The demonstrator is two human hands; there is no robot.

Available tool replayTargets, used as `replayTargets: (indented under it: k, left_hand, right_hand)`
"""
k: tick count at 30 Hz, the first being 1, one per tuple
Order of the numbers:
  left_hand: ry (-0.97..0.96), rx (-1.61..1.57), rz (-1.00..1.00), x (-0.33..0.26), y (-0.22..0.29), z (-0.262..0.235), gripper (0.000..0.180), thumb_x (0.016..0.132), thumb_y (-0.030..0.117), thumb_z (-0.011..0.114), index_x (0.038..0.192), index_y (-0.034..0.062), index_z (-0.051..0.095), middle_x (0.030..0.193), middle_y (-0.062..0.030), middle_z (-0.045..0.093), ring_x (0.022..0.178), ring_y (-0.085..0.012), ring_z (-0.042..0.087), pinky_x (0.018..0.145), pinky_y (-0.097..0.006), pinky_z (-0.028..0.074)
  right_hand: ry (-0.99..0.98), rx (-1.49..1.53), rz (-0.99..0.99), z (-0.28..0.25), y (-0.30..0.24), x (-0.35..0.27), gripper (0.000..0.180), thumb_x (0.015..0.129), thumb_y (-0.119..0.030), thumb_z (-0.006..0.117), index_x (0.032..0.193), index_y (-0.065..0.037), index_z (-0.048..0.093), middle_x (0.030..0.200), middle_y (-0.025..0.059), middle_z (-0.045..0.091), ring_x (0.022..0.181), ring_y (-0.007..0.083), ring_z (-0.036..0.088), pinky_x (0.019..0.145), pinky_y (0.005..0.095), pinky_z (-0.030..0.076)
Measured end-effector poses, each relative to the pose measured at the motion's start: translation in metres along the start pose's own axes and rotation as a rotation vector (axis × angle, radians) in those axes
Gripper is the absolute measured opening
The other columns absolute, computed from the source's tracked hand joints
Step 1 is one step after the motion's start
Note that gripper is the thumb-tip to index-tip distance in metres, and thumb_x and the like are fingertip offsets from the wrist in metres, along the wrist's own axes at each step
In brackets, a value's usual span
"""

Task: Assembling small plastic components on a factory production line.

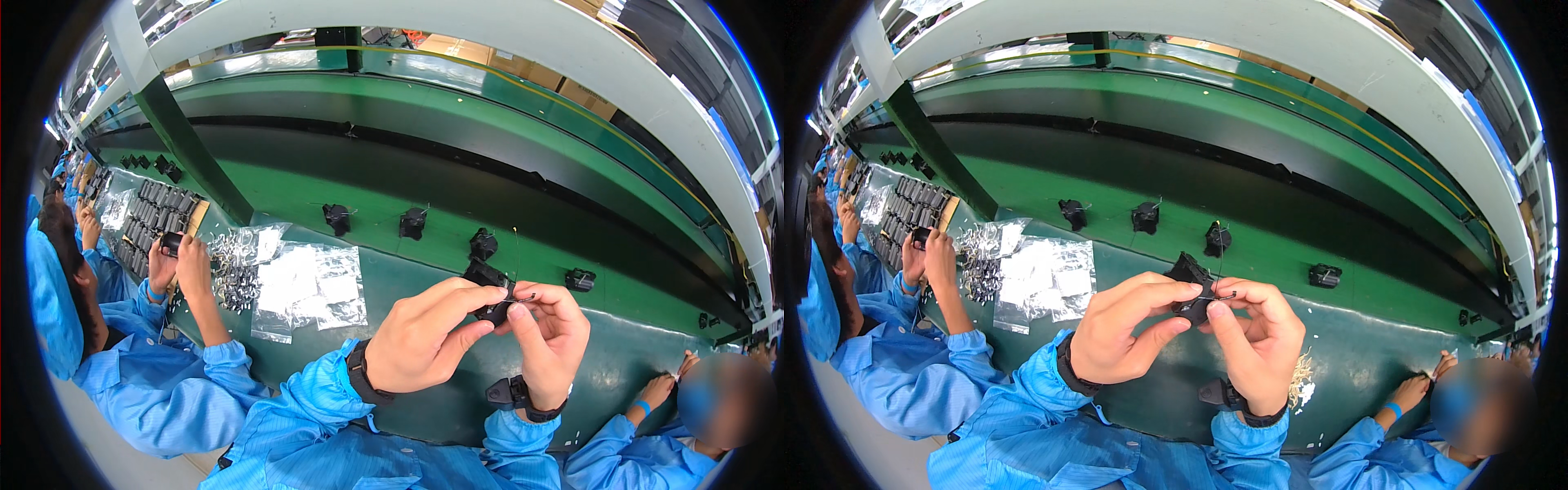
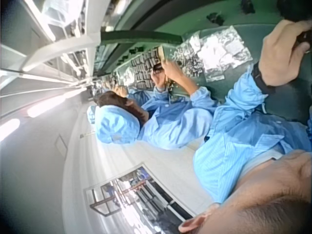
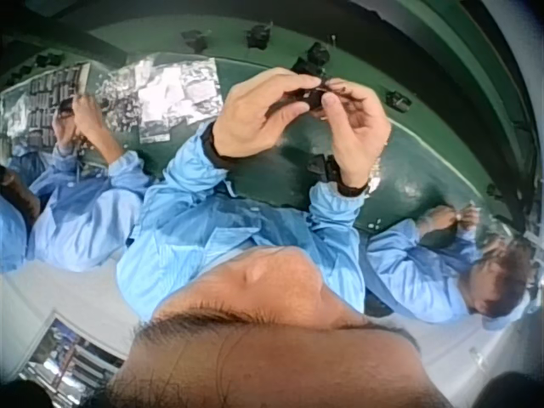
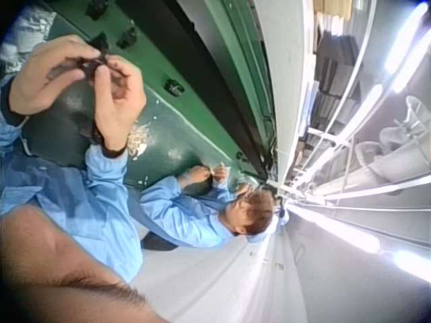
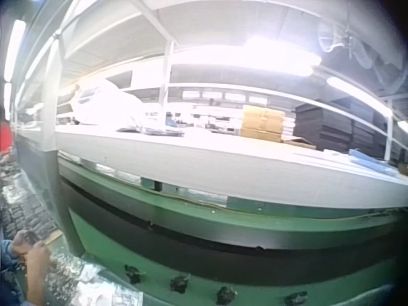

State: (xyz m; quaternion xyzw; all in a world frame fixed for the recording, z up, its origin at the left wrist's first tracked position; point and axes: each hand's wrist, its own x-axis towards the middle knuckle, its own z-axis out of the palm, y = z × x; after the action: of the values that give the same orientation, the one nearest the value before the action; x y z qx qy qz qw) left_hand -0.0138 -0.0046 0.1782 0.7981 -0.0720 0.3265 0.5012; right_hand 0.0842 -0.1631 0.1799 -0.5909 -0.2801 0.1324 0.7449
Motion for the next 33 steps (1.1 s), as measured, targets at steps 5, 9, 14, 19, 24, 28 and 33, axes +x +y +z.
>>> replayTargets:
  k: [5, 9, 14, 19, 24, 28, 33]
  left_hand:
    - [0.006, -0.029, -0.034, -0.001, 0.0, -0.001, 0.044, 0.086, -0.007, 0.074, 0.129, 0.0003, 0.065, 0.106, -0.0175, 0.069, 0.092, -0.0274, 0.072, 0.078, -0.033, 0.06]
    - [-0.01, -0.021, -0.015, 0.001, 0.0, -0.004, 0.042, 0.087, -0.006, 0.074, 0.128, -0.0007, 0.065, 0.105, -0.0179, 0.069, 0.092, -0.0286, 0.072, 0.078, -0.034, 0.059]
    - [0.018, -0.02, 0.044, 0.002, -0.003, -0.001, 0.036, 0.087, -0.007, 0.071, 0.123, -0.0038, 0.065, 0.103, -0.0195, 0.07, 0.09, -0.029, 0.072, 0.077, -0.033, 0.058]
    - [0.067, -0.005, 0.031, 0.001, -0.004, 0.003, 0.031, 0.085, -0.008, 0.069, 0.116, -0.0049, 0.066, 0.101, -0.0217, 0.07, 0.085, -0.0294, 0.073, 0.075, -0.033, 0.058]
    - [0.064, -0.005, 0.018, -0.001, -0.008, 0.003, 0.029, 0.088, -0.007, 0.068, 0.116, -0.0064, 0.064, 0.103, -0.0213, 0.071, 0.089, -0.028, 0.074, 0.079, -0.034, 0.061]
    - [0.026, -0.081, -0.066, -0.001, -0.008, -0.001, 0.03, 0.091, -0.006, 0.067, 0.121, -0.0073, 0.063, 0.106, -0.0196, 0.071, 0.097, -0.0259, 0.075, 0.085, -0.035, 0.062]
    - [0.059, -0.161, -0.089, 0.0, -0.007, -0.002, 0.037, 0.092, -0.003, 0.071, 0.128, -0.0057, 0.062, 0.11, -0.0179, 0.07, 0.1, -0.024, 0.075, 0.085, -0.033, 0.062]
  right_hand:
    - [0.001, 0.024, 0.005, -0.002, -0.003, 0.0, 0.012, 0.095, 0.006, 0.066, 0.106, 0.005, 0.063, 0.112, 0.0171, 0.069, 0.093, 0.0187, 0.069, 0.073, 0.0321, 0.064]
    - [-0.002, 0.01, 0.01, -0.001, 0.0, 0.0, 0.008, 0.096, 0.004, 0.066, 0.104, 0.005, 0.063, 0.11, 0.0166, 0.069, 0.092, 0.0178, 0.069, 0.072, 0.0313, 0.063]
    - [0.002, 0.007, 0.008, 0.0, 0.002, 0.0, 0.007, 0.096, 0.004, 0.066, 0.103, 0.005, 0.063, 0.111, 0.0167, 0.069, 0.091, 0.0176, 0.069, 0.072, 0.0309, 0.063]
    - [-0.011, -0.016, 0.012, 0.002, 0.002, 0.0, 0.008, 0.097, 0.004, 0.066, 0.104, 0.005, 0.063, 0.111, 0.0162, 0.069, 0.092, 0.017, 0.068, 0.072, 0.0308, 0.063]
    - [-0.012, -0.035, 0.02, 0.002, 0.006, 0.002, 0.01, 0.097, 0.004, 0.065, 0.106, 0.006, 0.063, 0.111, 0.0155, 0.068, 0.092, 0.0166, 0.068, 0.071, 0.0301, 0.063]
    - [0.007, 0.012, 0.115, 0.007, 0.001, 0.006, 0.02, 0.095, 0.003, 0.068, 0.114, 0.005, 0.061, 0.109, 0.0145, 0.068, 0.092, 0.0161, 0.067, 0.072, 0.0289, 0.062]
    - [0.337, -0.152, -0.211, 0.019, 0.012, 0.005, 0.029, 0.088, 0.004, 0.073, 0.114, 0.003, 0.061, 0.106, 0.0158, 0.065, 0.086, 0.0182, 0.064, 0.074, 0.0333, 0.061]
